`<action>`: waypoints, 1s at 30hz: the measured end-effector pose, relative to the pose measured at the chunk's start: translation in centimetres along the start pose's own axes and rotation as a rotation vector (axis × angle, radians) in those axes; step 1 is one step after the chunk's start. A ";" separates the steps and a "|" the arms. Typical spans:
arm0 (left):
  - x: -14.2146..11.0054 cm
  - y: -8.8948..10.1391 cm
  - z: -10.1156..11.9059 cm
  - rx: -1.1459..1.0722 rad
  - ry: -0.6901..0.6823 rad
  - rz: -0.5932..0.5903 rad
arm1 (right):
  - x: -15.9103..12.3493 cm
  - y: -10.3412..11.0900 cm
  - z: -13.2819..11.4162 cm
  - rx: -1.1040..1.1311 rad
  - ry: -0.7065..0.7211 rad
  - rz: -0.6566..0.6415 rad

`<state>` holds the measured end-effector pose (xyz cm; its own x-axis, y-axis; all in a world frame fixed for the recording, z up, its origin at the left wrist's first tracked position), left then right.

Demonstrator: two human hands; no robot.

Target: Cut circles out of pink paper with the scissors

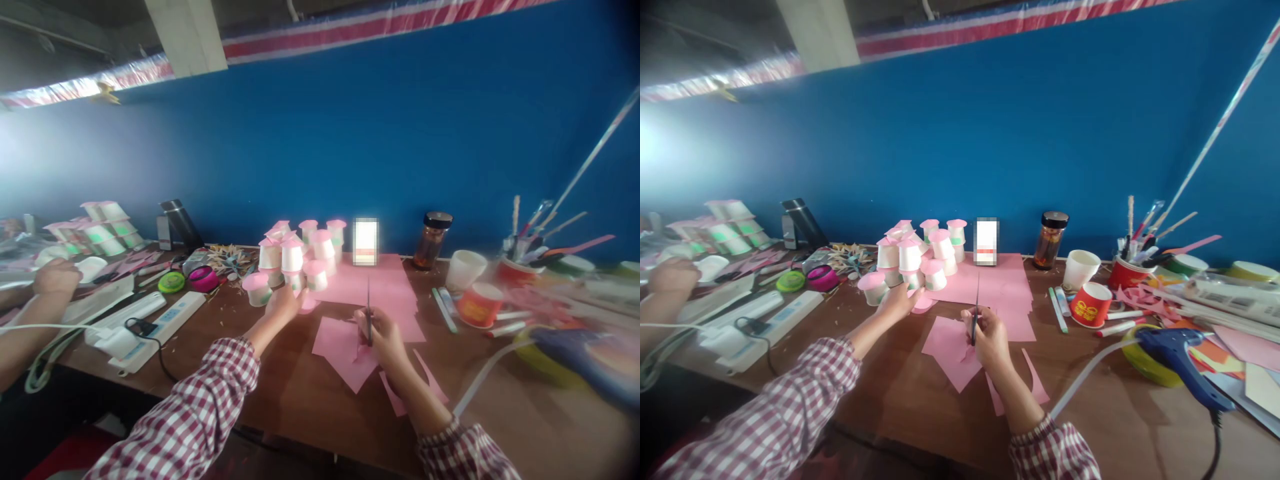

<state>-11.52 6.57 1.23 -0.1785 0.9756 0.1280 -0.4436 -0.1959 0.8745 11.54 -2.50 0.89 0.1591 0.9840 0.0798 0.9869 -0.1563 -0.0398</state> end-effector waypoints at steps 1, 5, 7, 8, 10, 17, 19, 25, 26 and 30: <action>-0.2 0.4 0.0 0.030 -0.024 0.005 | 0.0 0.0 0.0 -0.006 -0.002 -0.001; -1.6 1.5 -0.5 0.099 -0.123 -0.023 | -0.1 0.0 -0.1 -0.016 -0.009 0.002; -2.4 1.7 -0.7 0.109 -0.164 -0.027 | -0.1 0.0 -0.1 0.002 -0.020 0.000; -2.6 1.7 -0.8 0.111 -0.179 -0.027 | -0.1 0.0 -0.1 0.012 -0.028 -0.002; -3.0 1.7 -1.0 0.110 -0.192 -0.025 | -0.1 -0.1 0.1 0.025 -0.043 -0.007; -2.1 0.7 -0.7 0.123 -0.189 0.000 | -0.1 0.0 0.4 0.045 -0.051 -0.013; -1.8 0.3 -0.4 0.125 -0.172 0.012 | -0.1 0.0 0.3 0.039 -0.050 -0.006; -1.9 0.2 -0.3 0.113 -0.141 0.046 | 0.0 0.0 0.2 0.028 -0.049 -0.008; -2.0 0.3 -0.4 0.101 -0.137 0.052 | 0.0 0.0 0.2 0.030 -0.056 -0.011; -2.6 0.7 -1.2 -0.015 -0.104 0.060 | 0.0 0.0 0.3 0.031 -0.052 -0.005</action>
<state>-12.42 3.79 0.95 -0.1136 0.9669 0.2284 -0.4481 -0.2550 0.8568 11.49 -2.48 0.58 0.1516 0.9880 0.0284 0.9863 -0.1493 -0.0707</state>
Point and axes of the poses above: each hand's wrist, its own x-axis towards the middle knuckle, its own y-axis out of the back of the hand, z = x × y, the point moved 3 cm from there along x, towards the middle knuckle, and after that the axes turned 6 degrees about z, right-handed, at the moved point
